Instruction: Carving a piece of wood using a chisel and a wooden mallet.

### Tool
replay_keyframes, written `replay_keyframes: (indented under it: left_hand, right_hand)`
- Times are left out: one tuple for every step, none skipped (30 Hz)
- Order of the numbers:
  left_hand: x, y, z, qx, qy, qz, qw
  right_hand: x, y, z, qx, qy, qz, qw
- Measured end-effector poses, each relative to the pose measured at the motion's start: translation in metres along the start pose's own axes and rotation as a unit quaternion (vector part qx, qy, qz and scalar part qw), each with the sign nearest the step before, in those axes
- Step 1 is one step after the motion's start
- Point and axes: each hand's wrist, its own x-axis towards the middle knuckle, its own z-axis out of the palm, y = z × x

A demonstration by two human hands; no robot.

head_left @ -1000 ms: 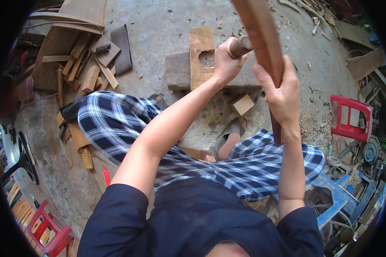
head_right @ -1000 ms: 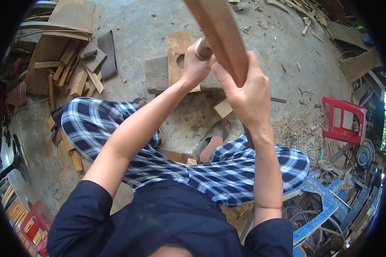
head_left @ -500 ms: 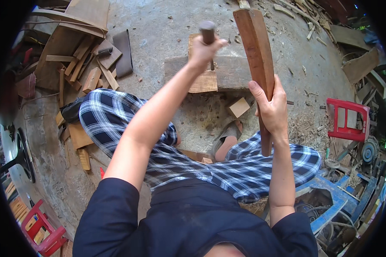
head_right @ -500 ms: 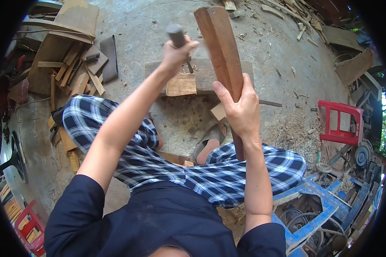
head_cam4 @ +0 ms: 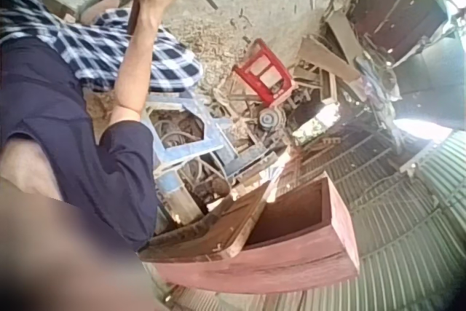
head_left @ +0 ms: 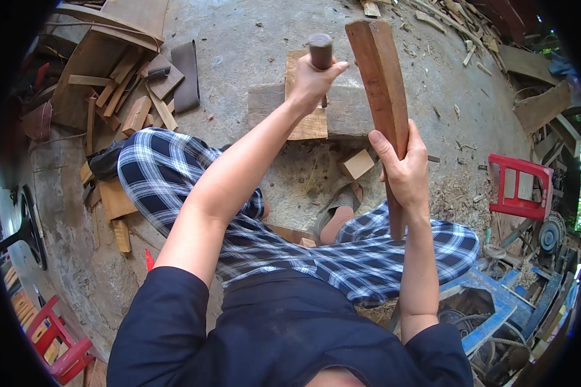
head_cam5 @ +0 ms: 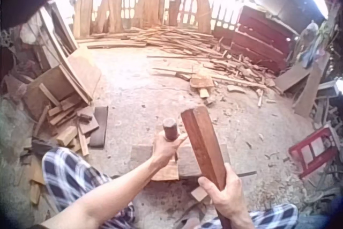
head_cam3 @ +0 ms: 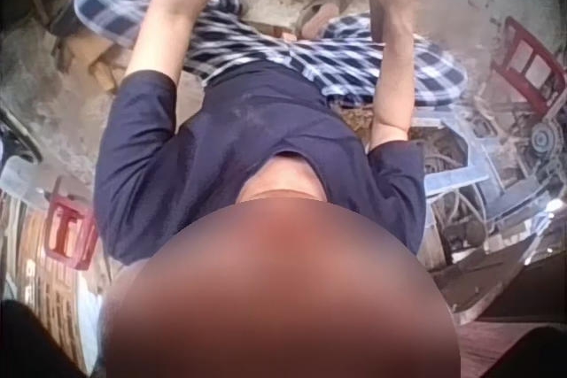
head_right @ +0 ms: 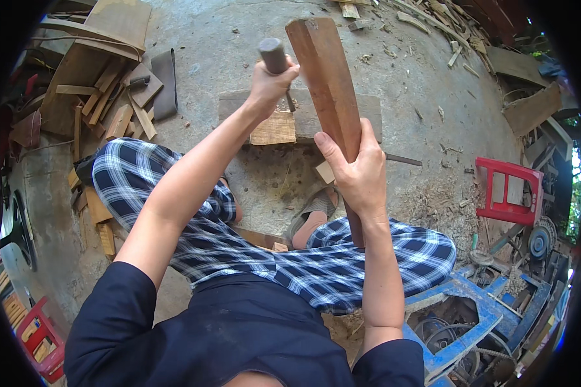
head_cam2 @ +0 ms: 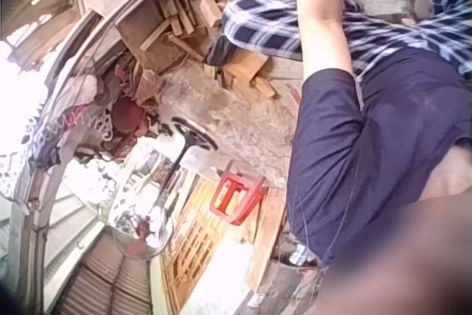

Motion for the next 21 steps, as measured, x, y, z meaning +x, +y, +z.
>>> replay_keyframes:
  left_hand:
    - [-0.001,0.001,0.005,0.042,-0.016,-0.006,0.999]
    - [-0.002,0.002,0.011,0.083,-0.033,-0.012,0.996]
    - [0.002,-0.007,0.015,0.054,-0.031,0.018,0.998]
    - [-0.002,-0.008,0.021,0.067,-0.034,0.051,0.996]
    - [-0.004,-0.009,0.024,0.078,-0.031,0.062,0.995]
    - [-0.005,-0.010,0.029,0.087,-0.029,0.075,0.993]
    - [-0.008,-0.012,0.034,0.086,-0.031,0.074,0.993]
    - [-0.011,-0.014,0.039,0.109,-0.029,0.107,0.988]
    - [-0.013,-0.018,0.042,0.133,-0.025,0.142,0.981]
    - [-0.013,-0.024,0.042,0.134,-0.024,0.145,0.980]
    - [-0.014,-0.030,0.042,0.073,-0.054,0.114,0.989]
    - [-0.014,-0.030,0.043,0.010,-0.084,0.083,0.993]
    - [-0.011,-0.030,0.045,0.009,-0.085,0.084,0.993]
    - [-0.008,-0.029,0.047,0.032,-0.073,0.109,0.991]
    - [-0.013,-0.031,0.047,0.057,-0.060,0.125,0.989]
    - [-0.015,-0.032,0.048,0.080,-0.049,0.144,0.985]
    - [-0.019,-0.032,0.048,0.103,-0.038,0.163,0.981]
    - [-0.018,-0.035,0.046,0.103,-0.038,0.165,0.980]
    - [-0.020,-0.039,0.042,0.088,-0.037,0.179,0.979]
    - [-0.020,-0.041,0.037,0.074,-0.037,0.193,0.978]
    - [-0.026,-0.041,0.035,0.046,-0.079,0.121,0.988]
  right_hand:
    - [0.003,0.001,-0.001,-0.004,0.006,-0.021,1.000]
    - [0.006,0.001,-0.002,-0.008,0.012,-0.041,0.999]
    - [0.008,-0.009,-0.004,0.009,0.014,-0.067,0.998]
    - [0.010,-0.014,-0.007,0.030,0.032,-0.098,0.994]
    - [0.011,-0.026,-0.012,0.040,0.029,-0.092,0.995]
    - [0.011,-0.036,-0.015,0.050,0.028,-0.087,0.995]
    - [0.013,-0.036,-0.014,0.049,0.029,-0.085,0.995]
    - [0.016,-0.035,-0.011,0.045,0.061,-0.126,0.989]
    - [0.020,-0.033,-0.007,0.041,0.092,-0.167,0.981]
    - [0.024,-0.024,0.000,-0.004,0.092,-0.164,0.982]
    - [0.029,-0.010,0.007,-0.115,0.083,-0.172,0.975]
    - [0.034,-0.003,0.010,-0.227,0.075,-0.176,0.955]
    - [0.036,0.000,0.005,-0.224,0.065,-0.185,0.954]
    - [0.037,0.001,0.002,-0.225,0.066,-0.187,0.954]
    - [0.032,-0.005,-0.001,-0.168,0.066,-0.172,0.968]
    - [0.028,-0.012,-0.004,-0.113,0.069,-0.158,0.978]
    - [0.019,-0.017,-0.002,-0.074,0.080,-0.139,0.984]
    - [0.018,-0.018,0.002,-0.074,0.080,-0.140,0.984]
    - [0.017,-0.017,0.006,-0.076,0.087,-0.143,0.983]
    - [0.016,-0.013,0.009,-0.077,0.094,-0.147,0.982]
    - [0.021,0.000,0.011,-0.142,0.066,-0.132,0.979]
